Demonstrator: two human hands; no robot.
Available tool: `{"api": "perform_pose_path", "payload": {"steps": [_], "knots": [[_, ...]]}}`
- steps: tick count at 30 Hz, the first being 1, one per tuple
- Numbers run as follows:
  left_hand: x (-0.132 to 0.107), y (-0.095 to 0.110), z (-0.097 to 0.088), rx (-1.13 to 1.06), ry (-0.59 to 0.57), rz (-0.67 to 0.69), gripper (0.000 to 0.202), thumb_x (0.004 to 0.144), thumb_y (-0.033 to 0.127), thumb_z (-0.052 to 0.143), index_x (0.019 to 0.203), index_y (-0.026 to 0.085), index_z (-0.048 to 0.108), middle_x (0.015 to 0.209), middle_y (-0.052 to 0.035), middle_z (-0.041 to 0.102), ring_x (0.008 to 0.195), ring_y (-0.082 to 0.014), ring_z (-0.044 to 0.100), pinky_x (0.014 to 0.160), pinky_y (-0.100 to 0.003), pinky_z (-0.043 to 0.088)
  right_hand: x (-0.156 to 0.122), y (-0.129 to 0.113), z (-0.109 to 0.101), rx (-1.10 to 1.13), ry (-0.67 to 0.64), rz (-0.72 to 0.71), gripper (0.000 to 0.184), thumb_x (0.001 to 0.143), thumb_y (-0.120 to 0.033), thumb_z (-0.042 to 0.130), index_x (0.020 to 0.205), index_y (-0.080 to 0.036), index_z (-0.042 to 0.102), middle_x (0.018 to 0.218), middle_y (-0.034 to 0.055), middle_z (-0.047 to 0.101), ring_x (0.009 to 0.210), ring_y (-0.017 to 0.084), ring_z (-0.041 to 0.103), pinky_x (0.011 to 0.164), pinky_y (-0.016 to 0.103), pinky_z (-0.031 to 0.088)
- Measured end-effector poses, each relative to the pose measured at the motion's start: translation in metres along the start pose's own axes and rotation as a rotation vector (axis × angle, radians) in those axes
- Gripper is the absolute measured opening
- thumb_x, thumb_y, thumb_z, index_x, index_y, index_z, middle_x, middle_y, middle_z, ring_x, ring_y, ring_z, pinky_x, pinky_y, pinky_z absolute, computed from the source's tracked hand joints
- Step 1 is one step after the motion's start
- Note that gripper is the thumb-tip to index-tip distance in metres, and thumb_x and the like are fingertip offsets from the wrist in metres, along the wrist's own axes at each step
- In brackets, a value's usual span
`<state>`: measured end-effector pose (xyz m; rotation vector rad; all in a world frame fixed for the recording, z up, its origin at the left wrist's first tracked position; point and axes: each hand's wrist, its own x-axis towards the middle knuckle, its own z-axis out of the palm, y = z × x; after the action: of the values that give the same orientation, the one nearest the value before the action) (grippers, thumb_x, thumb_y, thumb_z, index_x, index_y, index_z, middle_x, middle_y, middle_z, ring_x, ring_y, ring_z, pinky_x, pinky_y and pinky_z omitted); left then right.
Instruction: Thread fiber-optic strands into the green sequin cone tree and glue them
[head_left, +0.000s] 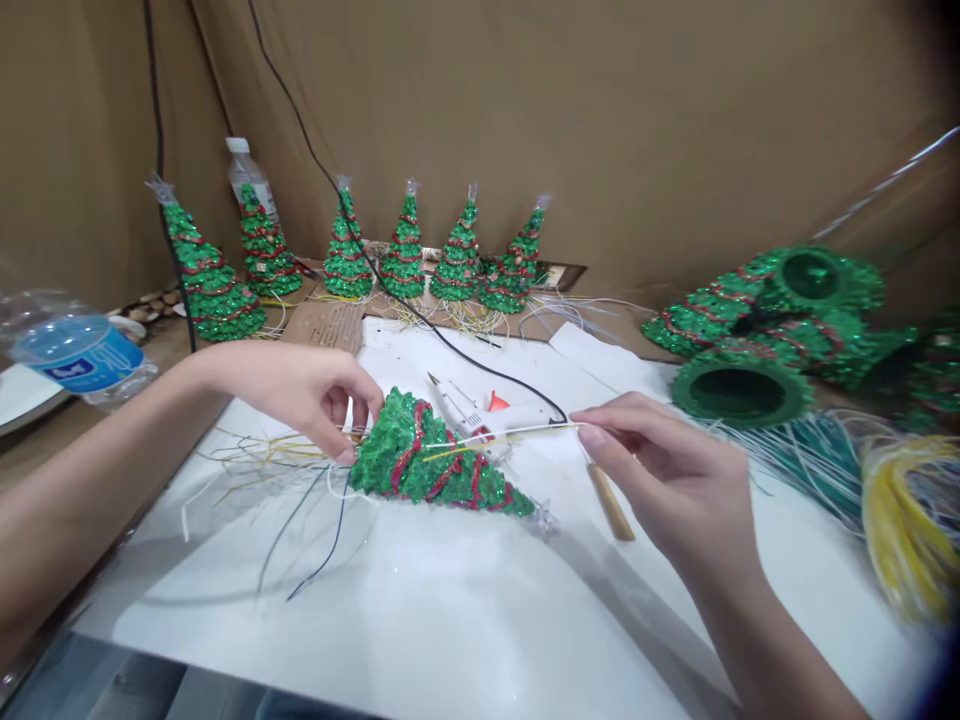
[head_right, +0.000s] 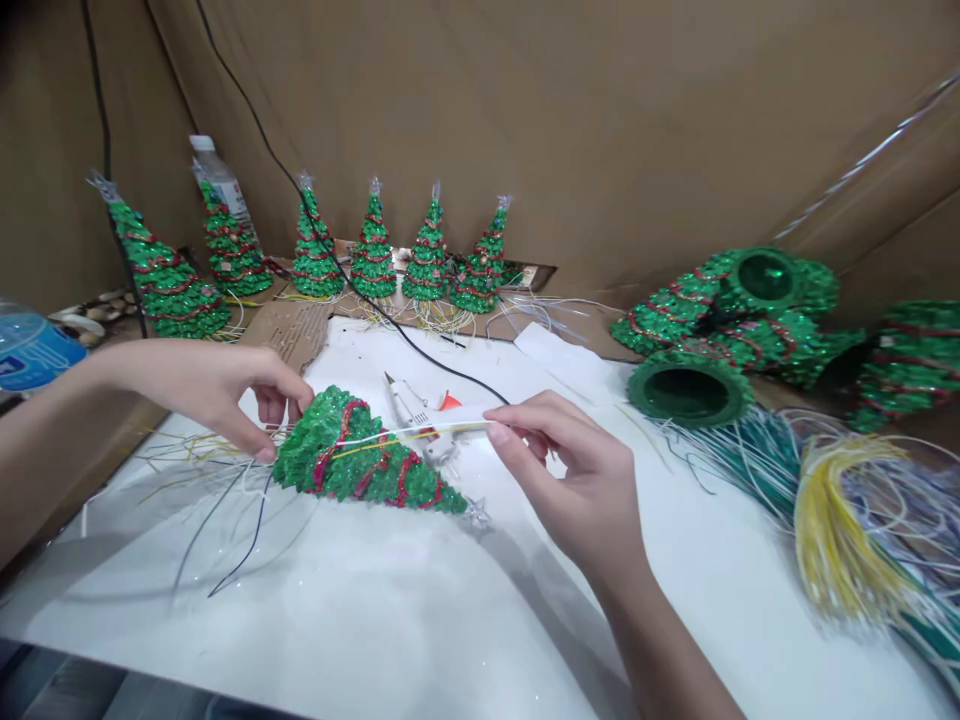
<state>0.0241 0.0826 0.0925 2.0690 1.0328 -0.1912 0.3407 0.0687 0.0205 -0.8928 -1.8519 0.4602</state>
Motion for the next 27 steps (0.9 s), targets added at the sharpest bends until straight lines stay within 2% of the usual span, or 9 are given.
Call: {"api": "perform_pose_path", "payload": {"steps": [7,13,21,27], "knots": [[-0.003,0.004,-0.001,-0.001,-0.001,-0.024,0.027,0.073,0.036,0.069,0.091,0.017,0.069,0.078,-0.0008,0.069,0.072,-0.0132,0.061,0.065,-0.020,0.043,-0.003,-0.012,0.009,-0.092,0.061,-0.090,0.017,0.080,-0.011,0.065,0.088,-0.025,0.069,0.074,0.0002,0.061,0.065,0.012,0.053,0.051,0.027,0.038],[-0.002,0.005,0.001,0.095,0.011,-0.075,0.028,0.067,0.036,0.072,0.088,0.018,0.067,0.076,0.0005,0.066,0.074,-0.0134,0.060,0.063,-0.019,0.041,-0.004,-0.019,0.015,-0.140,0.064,-0.215,0.024,0.078,-0.006,0.066,0.091,-0.024,0.068,0.074,-0.0001,0.060,0.065,0.012,0.054,0.048,0.026,0.037],[0.000,0.007,0.004,0.164,0.027,-0.111,0.026,0.068,0.034,0.070,0.087,0.017,0.065,0.077,-0.0011,0.065,0.074,-0.0148,0.060,0.063,-0.021,0.043,-0.004,-0.019,0.012,-0.194,0.036,-0.401,0.035,0.073,-0.002,0.066,0.098,-0.027,0.068,0.076,0.0013,0.059,0.065,0.014,0.056,0.051,0.028,0.043],[-0.002,0.007,0.005,0.156,0.011,-0.123,0.031,0.067,0.039,0.071,0.088,0.017,0.065,0.080,-0.0018,0.067,0.076,-0.0155,0.061,0.064,-0.022,0.043,-0.006,-0.019,0.007,-0.225,0.033,-0.508,0.040,0.068,-0.001,0.069,0.099,-0.026,0.068,0.073,0.0015,0.057,0.060,0.013,0.051,0.046,0.028,0.039]]}}
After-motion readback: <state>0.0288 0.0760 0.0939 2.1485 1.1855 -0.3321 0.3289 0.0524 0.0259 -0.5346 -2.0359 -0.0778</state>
